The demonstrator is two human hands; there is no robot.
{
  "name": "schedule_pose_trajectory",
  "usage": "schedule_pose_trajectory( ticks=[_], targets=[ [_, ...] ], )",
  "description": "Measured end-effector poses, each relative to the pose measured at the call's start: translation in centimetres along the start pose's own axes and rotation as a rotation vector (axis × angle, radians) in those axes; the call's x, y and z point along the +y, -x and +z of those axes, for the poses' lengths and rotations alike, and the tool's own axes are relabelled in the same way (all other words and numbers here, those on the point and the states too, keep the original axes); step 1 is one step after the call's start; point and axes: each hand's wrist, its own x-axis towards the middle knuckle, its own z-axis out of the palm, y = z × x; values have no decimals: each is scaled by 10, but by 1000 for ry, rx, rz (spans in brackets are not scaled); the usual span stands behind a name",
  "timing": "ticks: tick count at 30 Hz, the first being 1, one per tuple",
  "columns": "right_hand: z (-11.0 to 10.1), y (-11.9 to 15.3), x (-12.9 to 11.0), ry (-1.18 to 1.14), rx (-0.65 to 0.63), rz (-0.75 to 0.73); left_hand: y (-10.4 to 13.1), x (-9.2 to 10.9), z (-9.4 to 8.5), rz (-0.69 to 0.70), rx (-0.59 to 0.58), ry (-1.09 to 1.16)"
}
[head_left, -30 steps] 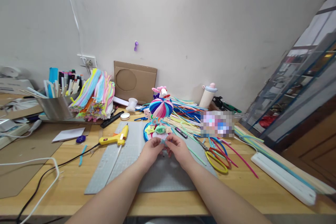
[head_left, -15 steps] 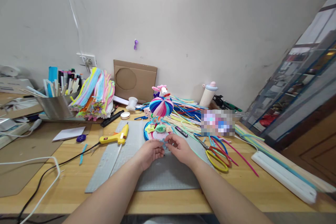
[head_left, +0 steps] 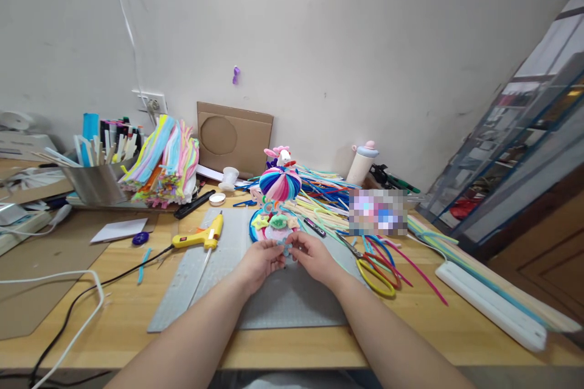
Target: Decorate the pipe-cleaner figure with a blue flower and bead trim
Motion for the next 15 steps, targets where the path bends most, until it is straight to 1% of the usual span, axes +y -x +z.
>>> schedule_pose_trajectory(
  ticks=[6,15],
  targets=[
    [0,-1,0,-34,7,25,-1,-2,0,41,-5,13],
    [0,-1,-1,-6,-10,22,-2,-2,0,58,1,10]
  ],
)
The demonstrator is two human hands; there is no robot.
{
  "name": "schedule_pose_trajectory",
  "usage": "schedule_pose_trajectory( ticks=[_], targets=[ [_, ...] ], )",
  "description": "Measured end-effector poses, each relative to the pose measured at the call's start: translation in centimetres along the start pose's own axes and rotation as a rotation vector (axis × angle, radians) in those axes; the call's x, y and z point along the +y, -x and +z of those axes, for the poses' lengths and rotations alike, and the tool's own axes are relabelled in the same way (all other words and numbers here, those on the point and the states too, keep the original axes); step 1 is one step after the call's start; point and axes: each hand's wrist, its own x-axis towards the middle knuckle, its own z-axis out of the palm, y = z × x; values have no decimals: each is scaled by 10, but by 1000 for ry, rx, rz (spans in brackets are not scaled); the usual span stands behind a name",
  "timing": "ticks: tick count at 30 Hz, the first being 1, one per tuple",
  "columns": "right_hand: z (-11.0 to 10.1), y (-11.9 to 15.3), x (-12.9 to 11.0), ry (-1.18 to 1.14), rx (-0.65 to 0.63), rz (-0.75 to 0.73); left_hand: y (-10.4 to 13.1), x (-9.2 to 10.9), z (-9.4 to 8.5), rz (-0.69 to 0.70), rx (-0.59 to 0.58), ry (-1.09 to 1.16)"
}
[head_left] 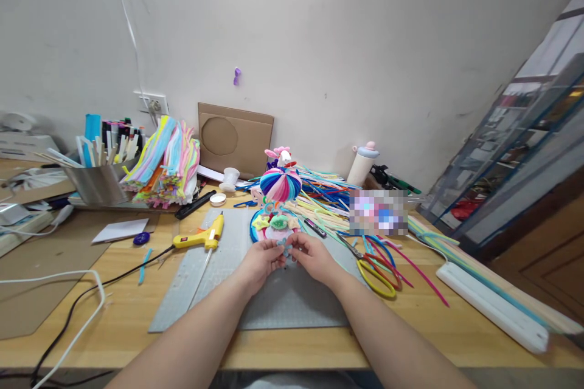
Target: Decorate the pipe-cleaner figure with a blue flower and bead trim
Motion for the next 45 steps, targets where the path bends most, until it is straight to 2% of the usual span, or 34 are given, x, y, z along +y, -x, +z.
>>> schedule_pose_trajectory(
  ticks=[7,10,14,18,22,30,38,45],
  targets=[
    [0,-1,-2,59,-20,-30,-3,-2,-3,2,6,-24],
    [1,-1,-3,-36,-28,-6,-4,0,-4,5,19,-26],
    [8,-2,3,-234,39,42,-3,3,-3,40,27,-21],
    [16,-3,7,-243,50,90,-1,3,-1,60,12,-52],
    [15,-3,0,-321,102,97,-1,2,0,69,12,-158],
    [15,-4,2,-397,46,172,-1,5,1,185,43,-261],
    [16,-4,-2,-372,82,143,-2,2,0,136,25,-300],
    [16,-3,-2,-291,51,191,-2,3,0,206,51,-369]
  ],
)
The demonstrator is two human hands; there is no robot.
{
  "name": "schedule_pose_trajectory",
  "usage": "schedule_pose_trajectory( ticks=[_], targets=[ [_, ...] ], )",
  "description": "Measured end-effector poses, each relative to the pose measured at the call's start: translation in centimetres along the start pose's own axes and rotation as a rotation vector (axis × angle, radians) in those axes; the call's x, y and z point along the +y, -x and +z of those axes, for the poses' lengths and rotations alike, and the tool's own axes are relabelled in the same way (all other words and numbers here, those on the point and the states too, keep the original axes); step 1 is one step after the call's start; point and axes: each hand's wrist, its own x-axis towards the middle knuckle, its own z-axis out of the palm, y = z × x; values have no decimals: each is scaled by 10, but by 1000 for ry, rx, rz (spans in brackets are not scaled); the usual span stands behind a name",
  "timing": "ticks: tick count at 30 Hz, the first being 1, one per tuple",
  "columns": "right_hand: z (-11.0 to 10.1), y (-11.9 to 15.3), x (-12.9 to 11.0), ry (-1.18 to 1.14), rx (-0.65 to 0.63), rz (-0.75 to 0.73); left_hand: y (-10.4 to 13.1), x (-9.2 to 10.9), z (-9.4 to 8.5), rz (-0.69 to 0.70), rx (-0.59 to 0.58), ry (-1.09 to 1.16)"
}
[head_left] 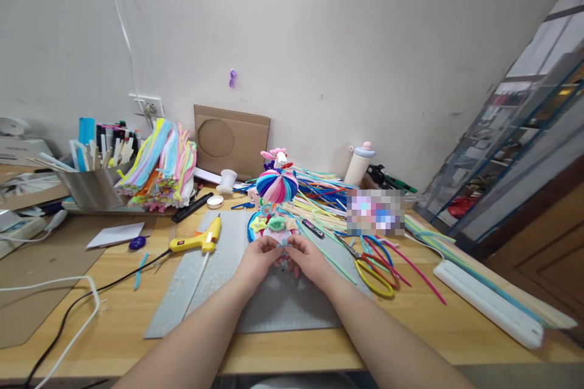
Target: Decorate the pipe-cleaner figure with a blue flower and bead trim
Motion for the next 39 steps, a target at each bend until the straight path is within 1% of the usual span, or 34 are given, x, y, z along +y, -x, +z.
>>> schedule_pose_trajectory(
  ticks=[5,11,16,18,22,27,30,34,39],
  targets=[
    [-1,1,-1,53,-14,-19,-2,-1,-2,11,11,-20],
    [-5,4,-7,59,-98,-3,-4,-1,-4,22,3,-49],
    [-4,1,-1,-46,-66,36,-2,1,-2,28,10,-51],
    [-3,0,1,-58,-46,27,-2,0,-2,26,6,-58],
    [-3,0,2,34,-19,-3,-4,-5,-4,22,4,-138],
    [-5,0,9,182,-29,6,-5,-11,-7,59,52,-305],
    [-3,2,9,245,4,-12,-2,-10,-4,89,84,-360],
    [0,6,5,259,65,-44,3,-9,2,116,132,-363],
    [4,0,0,144,57,-10,1,-10,4,102,148,-274]
  ],
)
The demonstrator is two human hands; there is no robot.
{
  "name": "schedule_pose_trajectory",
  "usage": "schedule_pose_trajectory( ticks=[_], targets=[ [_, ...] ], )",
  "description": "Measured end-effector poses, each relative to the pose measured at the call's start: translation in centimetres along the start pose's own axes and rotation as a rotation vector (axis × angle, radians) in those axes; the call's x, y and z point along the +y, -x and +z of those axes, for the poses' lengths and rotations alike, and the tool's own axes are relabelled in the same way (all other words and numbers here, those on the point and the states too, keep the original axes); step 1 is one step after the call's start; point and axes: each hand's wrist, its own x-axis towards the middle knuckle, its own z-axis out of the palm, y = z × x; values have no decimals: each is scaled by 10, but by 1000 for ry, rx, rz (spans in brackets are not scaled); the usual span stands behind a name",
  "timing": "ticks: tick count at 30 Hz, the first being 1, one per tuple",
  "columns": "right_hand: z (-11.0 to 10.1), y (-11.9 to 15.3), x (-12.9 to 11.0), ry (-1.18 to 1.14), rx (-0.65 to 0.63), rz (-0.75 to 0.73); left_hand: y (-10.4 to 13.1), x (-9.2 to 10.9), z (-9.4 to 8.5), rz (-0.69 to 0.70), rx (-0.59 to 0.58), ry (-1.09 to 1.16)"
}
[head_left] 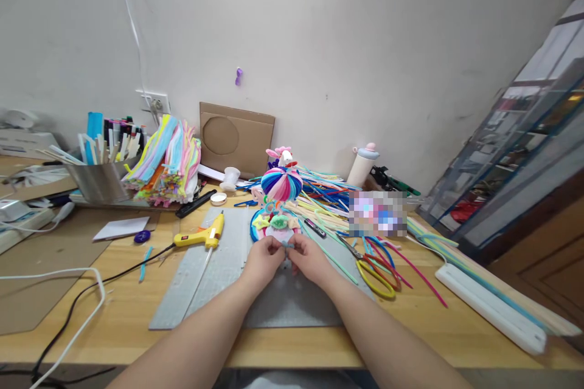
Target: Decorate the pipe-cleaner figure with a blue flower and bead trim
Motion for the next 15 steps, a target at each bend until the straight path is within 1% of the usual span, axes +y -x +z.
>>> schedule_pose_trajectory(
  ticks=[3,6,11,15],
  targets=[
    [0,-4,-1,-78,6,25,-4,-2,0,-59,-48,82],
    [-1,-3,-1,-104,-23,56,-7,-3,-1,-110,-88,143],
    [-2,1,-1,-159,-69,110,-7,0,-5,-106,-77,216],
    [-2,-2,4,-129,-70,71,-5,4,-7,-100,-78,248]
  ],
)
